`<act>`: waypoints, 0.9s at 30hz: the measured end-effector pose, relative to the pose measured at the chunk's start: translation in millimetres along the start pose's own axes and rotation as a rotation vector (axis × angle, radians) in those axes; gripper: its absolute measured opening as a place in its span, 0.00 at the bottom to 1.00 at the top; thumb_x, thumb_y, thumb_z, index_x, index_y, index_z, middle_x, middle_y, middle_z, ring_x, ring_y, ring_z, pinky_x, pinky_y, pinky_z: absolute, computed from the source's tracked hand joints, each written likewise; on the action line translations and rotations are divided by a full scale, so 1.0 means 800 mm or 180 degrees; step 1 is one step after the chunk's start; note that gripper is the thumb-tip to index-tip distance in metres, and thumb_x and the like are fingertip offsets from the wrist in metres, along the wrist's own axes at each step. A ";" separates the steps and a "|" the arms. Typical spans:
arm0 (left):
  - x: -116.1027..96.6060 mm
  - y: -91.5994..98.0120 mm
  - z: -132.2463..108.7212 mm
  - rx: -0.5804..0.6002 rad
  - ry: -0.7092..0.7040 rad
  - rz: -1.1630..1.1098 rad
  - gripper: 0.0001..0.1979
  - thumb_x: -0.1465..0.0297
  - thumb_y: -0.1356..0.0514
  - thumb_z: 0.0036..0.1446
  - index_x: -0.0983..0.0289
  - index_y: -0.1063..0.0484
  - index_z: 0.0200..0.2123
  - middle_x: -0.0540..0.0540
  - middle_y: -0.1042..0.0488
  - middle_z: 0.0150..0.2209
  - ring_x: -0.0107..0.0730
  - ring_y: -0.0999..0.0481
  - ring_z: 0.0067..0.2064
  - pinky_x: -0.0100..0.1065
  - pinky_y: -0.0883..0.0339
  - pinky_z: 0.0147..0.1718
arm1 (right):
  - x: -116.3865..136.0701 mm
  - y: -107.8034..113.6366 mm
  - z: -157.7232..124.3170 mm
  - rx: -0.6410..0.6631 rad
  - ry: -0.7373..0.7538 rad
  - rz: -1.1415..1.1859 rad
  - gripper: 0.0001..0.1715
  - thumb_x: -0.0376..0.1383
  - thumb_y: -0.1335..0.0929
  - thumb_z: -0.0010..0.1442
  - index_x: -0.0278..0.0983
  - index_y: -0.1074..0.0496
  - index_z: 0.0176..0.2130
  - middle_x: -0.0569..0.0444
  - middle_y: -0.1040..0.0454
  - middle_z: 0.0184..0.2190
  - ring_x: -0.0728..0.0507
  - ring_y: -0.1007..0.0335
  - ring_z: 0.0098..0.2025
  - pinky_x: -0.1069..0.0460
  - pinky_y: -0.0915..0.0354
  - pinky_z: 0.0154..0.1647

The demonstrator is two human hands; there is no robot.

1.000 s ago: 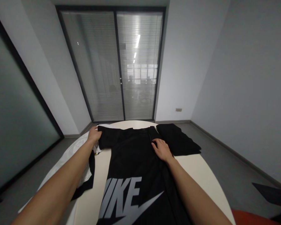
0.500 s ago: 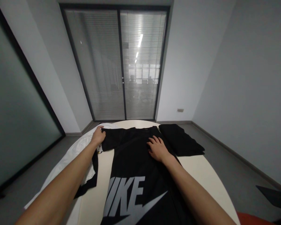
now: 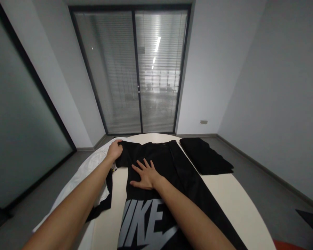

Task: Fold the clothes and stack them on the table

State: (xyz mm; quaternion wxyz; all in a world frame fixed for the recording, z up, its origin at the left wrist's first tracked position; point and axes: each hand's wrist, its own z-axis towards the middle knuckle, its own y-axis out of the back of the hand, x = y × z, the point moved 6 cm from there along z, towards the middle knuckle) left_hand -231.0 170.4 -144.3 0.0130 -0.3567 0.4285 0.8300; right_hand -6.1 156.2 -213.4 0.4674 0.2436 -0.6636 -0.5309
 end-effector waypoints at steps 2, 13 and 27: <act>-0.008 -0.001 -0.004 -0.0005 -0.0091 0.0040 0.21 0.77 0.45 0.56 0.67 0.28 0.53 0.62 0.25 0.54 0.45 0.27 0.58 0.40 0.38 0.60 | -0.003 0.001 0.005 0.0104 0.0042 0.0037 0.59 0.69 0.36 0.51 0.50 0.51 0.71 0.51 0.58 0.73 0.23 0.76 0.73 0.25 0.77 0.66; -0.088 -0.010 -0.056 0.0104 -0.0934 -0.0088 0.29 0.80 0.48 0.58 0.62 0.36 0.63 0.57 0.33 0.62 0.41 0.34 0.63 0.42 0.42 0.64 | -0.025 0.005 0.029 -0.0158 -0.0077 0.0771 0.51 0.60 0.36 0.60 0.40 0.51 0.71 0.47 0.50 0.71 0.31 0.66 0.74 0.32 0.66 0.70; -0.037 -0.056 -0.155 0.0137 -0.0626 -0.0022 0.33 0.73 0.39 0.54 0.66 0.42 0.63 0.66 0.34 0.60 0.51 0.35 0.63 0.49 0.40 0.62 | -0.144 0.052 0.038 -0.1574 -0.1238 0.1682 0.32 0.40 0.40 0.66 0.37 0.44 0.67 0.46 0.24 0.51 0.42 0.25 0.49 0.46 0.30 0.50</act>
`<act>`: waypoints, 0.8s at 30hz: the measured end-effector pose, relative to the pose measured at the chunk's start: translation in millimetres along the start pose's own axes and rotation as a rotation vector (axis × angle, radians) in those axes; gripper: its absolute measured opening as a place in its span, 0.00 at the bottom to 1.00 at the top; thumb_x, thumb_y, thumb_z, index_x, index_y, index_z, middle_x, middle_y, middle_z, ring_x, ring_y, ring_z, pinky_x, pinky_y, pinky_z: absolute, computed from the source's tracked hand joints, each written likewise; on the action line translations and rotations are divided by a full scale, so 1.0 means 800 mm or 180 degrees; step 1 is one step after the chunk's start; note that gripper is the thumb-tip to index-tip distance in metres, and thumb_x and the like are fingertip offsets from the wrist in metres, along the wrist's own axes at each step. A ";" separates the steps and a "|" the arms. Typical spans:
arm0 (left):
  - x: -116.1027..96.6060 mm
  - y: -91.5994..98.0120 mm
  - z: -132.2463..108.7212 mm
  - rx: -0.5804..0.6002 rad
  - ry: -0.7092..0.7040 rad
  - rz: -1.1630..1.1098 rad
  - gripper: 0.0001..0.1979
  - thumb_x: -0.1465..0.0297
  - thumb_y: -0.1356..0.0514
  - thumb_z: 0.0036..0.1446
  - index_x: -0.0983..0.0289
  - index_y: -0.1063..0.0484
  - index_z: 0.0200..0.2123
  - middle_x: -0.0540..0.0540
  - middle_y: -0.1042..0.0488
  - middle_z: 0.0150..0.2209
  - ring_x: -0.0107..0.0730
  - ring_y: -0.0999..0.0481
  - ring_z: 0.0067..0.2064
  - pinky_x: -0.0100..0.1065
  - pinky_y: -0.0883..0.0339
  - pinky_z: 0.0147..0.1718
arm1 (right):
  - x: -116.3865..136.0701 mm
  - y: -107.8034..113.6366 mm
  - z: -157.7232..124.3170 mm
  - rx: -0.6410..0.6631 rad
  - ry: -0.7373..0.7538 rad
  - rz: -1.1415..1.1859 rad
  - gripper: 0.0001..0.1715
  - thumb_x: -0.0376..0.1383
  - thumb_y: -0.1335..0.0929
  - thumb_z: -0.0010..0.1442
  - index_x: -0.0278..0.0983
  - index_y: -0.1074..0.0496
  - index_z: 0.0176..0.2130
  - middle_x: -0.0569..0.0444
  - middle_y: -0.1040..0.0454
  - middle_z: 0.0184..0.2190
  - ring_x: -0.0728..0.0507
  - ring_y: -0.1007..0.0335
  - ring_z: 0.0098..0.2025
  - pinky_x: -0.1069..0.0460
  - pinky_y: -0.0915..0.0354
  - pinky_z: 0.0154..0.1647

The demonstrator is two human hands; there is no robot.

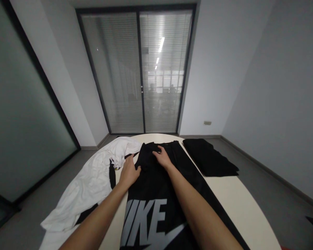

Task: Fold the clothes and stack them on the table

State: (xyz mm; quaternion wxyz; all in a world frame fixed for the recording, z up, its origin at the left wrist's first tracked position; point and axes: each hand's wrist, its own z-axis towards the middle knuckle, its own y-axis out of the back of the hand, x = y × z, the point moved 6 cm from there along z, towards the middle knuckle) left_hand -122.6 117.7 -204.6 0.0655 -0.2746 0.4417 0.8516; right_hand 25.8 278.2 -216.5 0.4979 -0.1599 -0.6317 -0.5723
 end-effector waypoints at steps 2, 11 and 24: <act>0.008 -0.003 -0.012 0.0129 -0.0059 0.0119 0.28 0.73 0.40 0.55 0.63 0.37 0.61 0.64 0.32 0.58 0.48 0.32 0.61 0.47 0.38 0.60 | 0.004 -0.005 -0.008 0.0091 0.0111 -0.0072 0.33 0.35 0.34 0.61 0.40 0.39 0.64 0.49 0.24 0.51 0.43 0.25 0.49 0.47 0.31 0.52; 0.020 0.013 -0.014 0.0270 0.0131 0.0468 0.13 0.79 0.49 0.59 0.60 0.27 0.40 0.58 0.23 0.41 0.42 0.23 0.46 0.38 0.34 0.48 | 0.023 -0.009 -0.034 0.0311 0.0327 -0.0598 0.22 0.36 0.30 0.58 0.41 0.25 0.52 0.50 0.25 0.52 0.40 0.28 0.54 0.47 0.34 0.57; 0.006 0.013 -0.020 0.0203 0.0192 0.0612 0.08 0.69 0.43 0.62 0.62 0.27 0.44 0.59 0.23 0.41 0.44 0.24 0.46 0.39 0.35 0.46 | 0.065 -0.028 -0.043 0.0248 0.0826 -0.1739 0.27 0.44 0.41 0.69 0.42 0.33 0.63 0.49 0.32 0.61 0.36 0.44 0.63 0.39 0.44 0.61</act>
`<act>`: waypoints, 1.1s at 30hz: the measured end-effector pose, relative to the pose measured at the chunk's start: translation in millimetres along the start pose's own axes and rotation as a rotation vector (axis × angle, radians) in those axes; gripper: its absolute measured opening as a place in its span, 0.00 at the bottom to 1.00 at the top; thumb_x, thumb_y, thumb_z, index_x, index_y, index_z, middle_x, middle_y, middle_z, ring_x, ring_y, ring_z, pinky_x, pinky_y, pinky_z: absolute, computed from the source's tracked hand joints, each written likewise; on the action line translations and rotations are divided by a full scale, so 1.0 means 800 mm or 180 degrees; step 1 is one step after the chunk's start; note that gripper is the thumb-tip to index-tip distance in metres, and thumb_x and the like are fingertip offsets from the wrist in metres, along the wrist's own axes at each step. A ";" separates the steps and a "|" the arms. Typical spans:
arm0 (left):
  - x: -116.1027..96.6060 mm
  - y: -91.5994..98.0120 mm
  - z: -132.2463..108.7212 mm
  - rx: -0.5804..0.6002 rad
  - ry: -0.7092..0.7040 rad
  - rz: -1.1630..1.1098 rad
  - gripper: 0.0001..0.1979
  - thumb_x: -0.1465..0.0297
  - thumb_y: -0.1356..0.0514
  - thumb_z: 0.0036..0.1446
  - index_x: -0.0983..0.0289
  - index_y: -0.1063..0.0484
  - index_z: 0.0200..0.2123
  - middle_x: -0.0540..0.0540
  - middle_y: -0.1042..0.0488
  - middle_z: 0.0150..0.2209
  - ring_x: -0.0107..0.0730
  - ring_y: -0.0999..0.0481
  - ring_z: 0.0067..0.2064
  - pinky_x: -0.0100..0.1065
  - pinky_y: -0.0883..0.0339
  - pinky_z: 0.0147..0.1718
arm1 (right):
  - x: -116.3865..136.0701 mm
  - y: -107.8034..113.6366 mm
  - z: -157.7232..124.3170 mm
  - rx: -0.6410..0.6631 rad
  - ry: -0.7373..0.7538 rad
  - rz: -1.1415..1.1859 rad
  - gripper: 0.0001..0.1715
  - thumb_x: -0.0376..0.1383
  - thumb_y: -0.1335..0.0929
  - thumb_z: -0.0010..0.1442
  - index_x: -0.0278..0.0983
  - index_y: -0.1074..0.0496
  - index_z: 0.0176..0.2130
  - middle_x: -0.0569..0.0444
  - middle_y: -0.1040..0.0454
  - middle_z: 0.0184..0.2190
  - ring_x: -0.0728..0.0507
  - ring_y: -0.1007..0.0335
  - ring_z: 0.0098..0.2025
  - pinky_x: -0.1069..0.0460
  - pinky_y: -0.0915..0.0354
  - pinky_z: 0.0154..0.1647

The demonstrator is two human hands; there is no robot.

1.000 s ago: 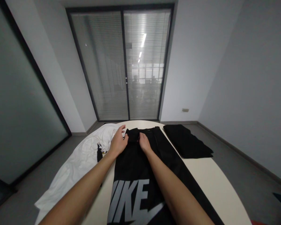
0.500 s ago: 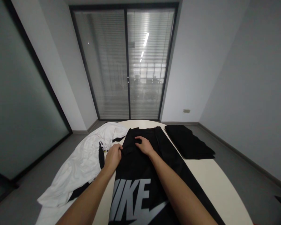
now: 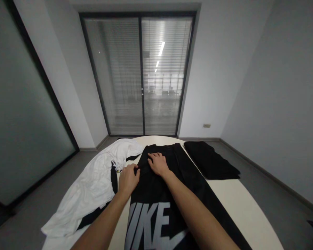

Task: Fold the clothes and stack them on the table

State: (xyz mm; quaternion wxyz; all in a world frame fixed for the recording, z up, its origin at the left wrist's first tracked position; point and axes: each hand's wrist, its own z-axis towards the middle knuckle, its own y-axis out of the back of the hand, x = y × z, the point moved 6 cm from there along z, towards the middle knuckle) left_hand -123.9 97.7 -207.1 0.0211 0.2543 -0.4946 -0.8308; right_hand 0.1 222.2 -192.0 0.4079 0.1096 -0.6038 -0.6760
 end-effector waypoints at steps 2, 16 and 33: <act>0.001 -0.004 0.000 -0.0010 0.0008 -0.0017 0.08 0.71 0.42 0.62 0.62 0.27 0.44 0.57 0.23 0.42 0.42 0.25 0.46 0.38 0.35 0.47 | 0.004 -0.010 0.007 0.0165 0.0050 0.0057 0.28 0.45 0.44 0.71 0.43 0.38 0.65 0.51 0.35 0.64 0.36 0.47 0.66 0.37 0.49 0.64; -0.010 -0.004 -0.002 -0.0032 -0.0013 0.0089 0.11 0.70 0.43 0.63 0.63 0.27 0.48 0.58 0.24 0.44 0.45 0.28 0.49 0.40 0.36 0.49 | 0.029 -0.057 0.044 0.1076 0.0617 0.0208 0.32 0.43 0.45 0.71 0.44 0.49 0.71 0.55 0.52 0.72 0.37 0.65 0.74 0.33 0.63 0.70; -0.013 -0.009 -0.002 -0.0049 0.0046 0.0003 0.13 0.68 0.42 0.63 0.62 0.26 0.49 0.59 0.23 0.46 0.47 0.27 0.49 0.42 0.37 0.48 | 0.022 -0.055 0.054 0.1039 0.0412 0.0122 0.39 0.41 0.42 0.66 0.39 0.55 0.72 0.50 0.52 0.72 0.38 0.66 0.74 0.33 0.72 0.71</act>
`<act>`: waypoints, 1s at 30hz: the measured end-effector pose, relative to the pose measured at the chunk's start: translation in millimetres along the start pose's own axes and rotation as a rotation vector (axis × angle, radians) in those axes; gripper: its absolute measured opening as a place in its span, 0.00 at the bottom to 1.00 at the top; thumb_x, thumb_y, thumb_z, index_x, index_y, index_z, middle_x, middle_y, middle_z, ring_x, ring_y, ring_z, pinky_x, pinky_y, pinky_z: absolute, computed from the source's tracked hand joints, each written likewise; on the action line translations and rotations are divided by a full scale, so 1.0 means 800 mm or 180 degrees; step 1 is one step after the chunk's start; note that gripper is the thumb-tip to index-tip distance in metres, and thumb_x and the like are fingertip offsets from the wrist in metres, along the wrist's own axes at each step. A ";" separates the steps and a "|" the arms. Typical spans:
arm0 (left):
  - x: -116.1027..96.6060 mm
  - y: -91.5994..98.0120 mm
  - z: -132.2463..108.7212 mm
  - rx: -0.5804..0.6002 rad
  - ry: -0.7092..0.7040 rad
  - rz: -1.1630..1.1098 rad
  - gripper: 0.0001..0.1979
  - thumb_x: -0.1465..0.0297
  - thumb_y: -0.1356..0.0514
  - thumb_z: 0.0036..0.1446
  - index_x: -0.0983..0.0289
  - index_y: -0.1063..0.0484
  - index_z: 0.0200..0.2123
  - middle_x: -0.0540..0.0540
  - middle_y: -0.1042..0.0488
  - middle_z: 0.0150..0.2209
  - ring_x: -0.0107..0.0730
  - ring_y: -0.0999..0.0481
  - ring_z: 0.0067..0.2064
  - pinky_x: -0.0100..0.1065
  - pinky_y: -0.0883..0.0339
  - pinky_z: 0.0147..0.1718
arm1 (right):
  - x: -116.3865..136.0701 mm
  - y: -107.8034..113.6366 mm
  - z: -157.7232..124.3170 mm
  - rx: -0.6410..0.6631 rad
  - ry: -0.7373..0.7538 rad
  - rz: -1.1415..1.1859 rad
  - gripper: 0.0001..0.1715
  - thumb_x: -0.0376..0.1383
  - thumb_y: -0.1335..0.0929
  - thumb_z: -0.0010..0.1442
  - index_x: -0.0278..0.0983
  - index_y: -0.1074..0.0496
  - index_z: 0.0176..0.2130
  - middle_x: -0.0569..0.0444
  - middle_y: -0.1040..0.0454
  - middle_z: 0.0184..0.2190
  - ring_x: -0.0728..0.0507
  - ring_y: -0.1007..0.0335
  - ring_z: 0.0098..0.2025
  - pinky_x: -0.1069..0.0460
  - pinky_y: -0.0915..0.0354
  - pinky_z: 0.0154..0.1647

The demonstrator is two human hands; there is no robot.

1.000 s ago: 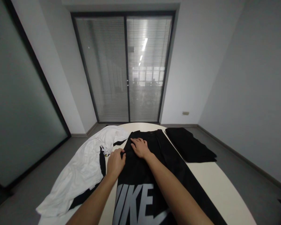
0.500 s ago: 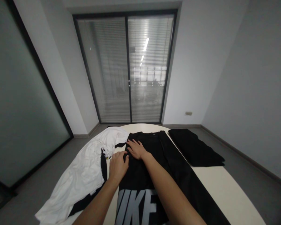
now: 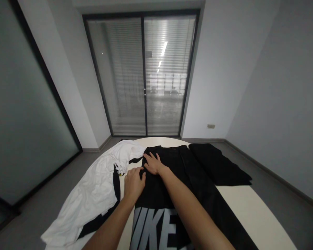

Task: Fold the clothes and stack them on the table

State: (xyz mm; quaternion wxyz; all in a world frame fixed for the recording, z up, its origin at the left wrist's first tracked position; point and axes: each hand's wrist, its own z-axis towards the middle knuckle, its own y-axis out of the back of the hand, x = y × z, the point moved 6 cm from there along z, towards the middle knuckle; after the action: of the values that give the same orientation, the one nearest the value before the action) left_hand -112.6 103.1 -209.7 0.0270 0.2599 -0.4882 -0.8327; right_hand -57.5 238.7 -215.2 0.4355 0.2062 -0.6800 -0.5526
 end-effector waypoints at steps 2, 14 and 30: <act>0.003 0.000 0.000 -0.0079 0.0013 -0.0261 0.12 0.70 0.41 0.61 0.62 0.26 0.48 0.59 0.23 0.45 0.48 0.27 0.49 0.43 0.37 0.48 | 0.000 -0.001 0.002 -0.0017 -0.0031 -0.0004 0.39 0.41 0.42 0.66 0.39 0.55 0.72 0.51 0.53 0.73 0.37 0.66 0.74 0.33 0.69 0.70; 0.011 -0.005 0.008 -0.0190 0.0137 -0.1608 0.07 0.73 0.48 0.62 0.60 0.34 0.42 0.54 0.25 0.39 0.34 0.23 0.37 0.36 0.31 0.41 | 0.012 0.040 -0.012 -0.0954 -0.1081 0.0107 0.32 0.56 0.38 0.64 0.37 0.26 0.53 0.40 0.24 0.50 0.34 0.27 0.51 0.43 0.33 0.50; -0.017 0.011 -0.017 0.0402 0.0500 -0.1320 0.14 0.68 0.40 0.57 0.59 0.39 0.46 0.55 0.24 0.39 0.41 0.22 0.39 0.37 0.33 0.38 | -0.010 0.047 0.001 -0.0733 -0.1341 0.1017 0.27 0.29 0.29 0.48 0.33 0.22 0.50 0.39 0.21 0.48 0.34 0.25 0.52 0.47 0.31 0.50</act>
State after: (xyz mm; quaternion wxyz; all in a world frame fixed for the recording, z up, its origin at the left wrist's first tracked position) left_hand -96.3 91.7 -202.3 -0.1232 0.4200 -0.4719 -0.7653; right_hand -46.2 256.6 -183.3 0.3868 -0.0738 -0.7121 -0.5812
